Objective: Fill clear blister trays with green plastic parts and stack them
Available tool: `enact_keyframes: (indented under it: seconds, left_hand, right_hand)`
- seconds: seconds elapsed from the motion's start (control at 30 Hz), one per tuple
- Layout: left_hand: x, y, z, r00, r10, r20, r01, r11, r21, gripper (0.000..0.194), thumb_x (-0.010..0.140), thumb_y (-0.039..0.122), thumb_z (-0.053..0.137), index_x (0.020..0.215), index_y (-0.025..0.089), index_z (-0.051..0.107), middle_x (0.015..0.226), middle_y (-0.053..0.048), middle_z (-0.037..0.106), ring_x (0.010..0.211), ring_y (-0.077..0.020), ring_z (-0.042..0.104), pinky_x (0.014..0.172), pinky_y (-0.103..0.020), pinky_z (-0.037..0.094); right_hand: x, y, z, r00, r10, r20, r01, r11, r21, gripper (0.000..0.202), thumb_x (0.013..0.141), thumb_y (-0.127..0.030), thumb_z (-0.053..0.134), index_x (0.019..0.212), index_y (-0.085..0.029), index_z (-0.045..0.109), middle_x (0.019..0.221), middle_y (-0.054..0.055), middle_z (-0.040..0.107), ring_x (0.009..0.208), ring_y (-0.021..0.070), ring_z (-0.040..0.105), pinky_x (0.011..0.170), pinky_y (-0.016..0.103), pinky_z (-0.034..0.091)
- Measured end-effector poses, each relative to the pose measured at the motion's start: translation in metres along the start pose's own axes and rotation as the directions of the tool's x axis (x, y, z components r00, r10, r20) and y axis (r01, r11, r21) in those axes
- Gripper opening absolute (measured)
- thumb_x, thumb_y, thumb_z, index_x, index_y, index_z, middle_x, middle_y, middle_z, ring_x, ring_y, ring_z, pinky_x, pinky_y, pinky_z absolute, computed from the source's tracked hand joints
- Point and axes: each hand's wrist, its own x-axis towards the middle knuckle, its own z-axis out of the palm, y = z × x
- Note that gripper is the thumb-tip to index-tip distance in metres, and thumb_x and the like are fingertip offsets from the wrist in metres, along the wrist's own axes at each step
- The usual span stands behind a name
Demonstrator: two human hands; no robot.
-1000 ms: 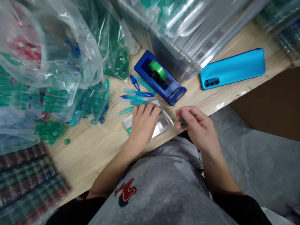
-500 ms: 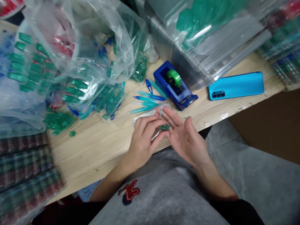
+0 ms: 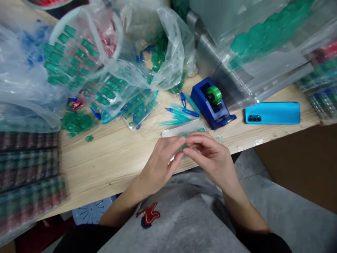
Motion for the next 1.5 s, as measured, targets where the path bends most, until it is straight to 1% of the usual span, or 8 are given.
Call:
enact_keyframes:
  seconds: [0.17,0.3,0.57,0.7,0.9,1.13,1.27,1.5]
  left_hand:
    - [-0.004,0.003,-0.004,1.0,0.03,-0.007,-0.028,0.986,0.167,0.056,0.092,0.011,0.053,0.142,0.024,0.033,0.107,-0.008,0.062,0.099,-0.0176,0.062,0.079,-0.031,0.056]
    - [-0.005,0.003,-0.015,0.975,-0.224,0.009,0.224,0.97,-0.098,0.028,0.095,0.021,0.05,0.123,0.024,0.053,0.104,-0.007,0.065,0.096,-0.0168,0.064,0.079,-0.032,0.057]
    - [-0.002,-0.001,-0.03,0.759,-0.603,0.245,0.551,0.396,-0.734,0.033,0.085,0.054,0.061,0.1,0.025,0.063,0.093,-0.005,0.07,0.069,-0.0167,0.069,0.055,-0.03,0.058]
    - [0.009,-0.008,-0.035,0.812,-0.571,0.126,0.475,0.518,-0.711,0.024,0.086,0.047,0.065,0.098,0.026,0.064,0.096,-0.003,0.07,0.072,-0.0149,0.07,0.065,-0.03,0.06]
    - [0.085,-0.068,-0.055,0.819,-0.229,-0.527,0.2,0.973,-0.113,0.025,0.09,0.044,0.061,0.109,0.027,0.058,0.1,0.001,0.065,0.084,-0.0111,0.065,0.083,-0.032,0.055]
    - [0.139,-0.11,-0.068,0.915,-0.082,-0.395,0.225,0.916,0.331,0.038,0.089,0.038,0.065,0.118,0.016,0.055,0.114,0.004,0.058,0.106,-0.0107,0.055,0.095,-0.033,0.045]
    - [0.096,-0.08,-0.052,0.929,-0.053,-0.367,0.15,0.959,0.24,0.026,0.095,0.037,0.055,0.112,0.018,0.062,0.106,0.003,0.063,0.1,-0.0137,0.06,0.088,-0.037,0.05]
    - [0.01,-0.023,-0.02,0.968,-0.25,0.034,0.236,0.945,0.227,0.015,0.094,0.019,0.051,0.101,0.021,0.064,0.093,-0.002,0.069,0.089,-0.0157,0.066,0.08,-0.032,0.055]
  right_hand:
    - [0.005,0.005,0.0,0.999,0.027,0.035,-0.022,0.992,-0.128,0.005,0.08,-0.024,0.07,0.076,-0.024,0.072,0.084,0.002,0.071,0.083,0.0178,0.067,0.075,0.031,0.055]
    - [0.008,0.006,0.009,0.99,0.11,0.093,-0.113,0.993,0.035,0.012,0.083,-0.032,0.068,0.077,-0.022,0.069,0.076,0.002,0.07,0.068,0.0153,0.066,0.065,0.028,0.055]
    - [0.01,0.002,0.011,0.985,0.17,0.009,-0.166,0.947,0.276,0.007,0.08,-0.025,0.073,0.086,-0.023,0.069,0.075,-0.001,0.071,0.058,0.0107,0.065,0.057,0.024,0.057]
    - [0.004,0.007,-0.01,0.983,0.154,-0.103,-0.129,0.969,0.211,0.005,0.078,-0.025,0.075,0.082,-0.025,0.073,0.07,-0.001,0.072,0.052,0.0099,0.064,0.051,0.021,0.055]
    - [-0.01,0.012,-0.047,0.921,0.084,-0.382,-0.102,0.994,-0.027,0.012,0.082,-0.032,0.07,0.086,-0.022,0.075,0.059,-0.001,0.061,0.042,0.0098,0.052,0.033,0.021,0.04]
    - [-0.01,0.03,-0.074,0.899,-0.145,-0.413,-0.142,0.796,-0.589,0.03,0.092,-0.039,0.05,0.086,-0.02,0.073,0.082,0.007,0.073,0.073,0.02,0.069,0.067,0.034,0.057]
    - [-0.011,0.045,-0.091,0.947,-0.172,-0.272,-0.081,0.691,-0.718,0.029,0.094,-0.032,0.045,0.103,-0.022,0.071,0.112,0.008,0.073,0.116,0.0269,0.063,0.103,0.052,0.046]
    - [-0.014,0.042,-0.101,0.903,-0.351,-0.247,-0.02,0.542,-0.84,0.02,0.092,-0.025,0.054,0.104,-0.023,0.069,0.104,0.007,0.074,0.1,0.0236,0.069,0.099,0.051,0.049]
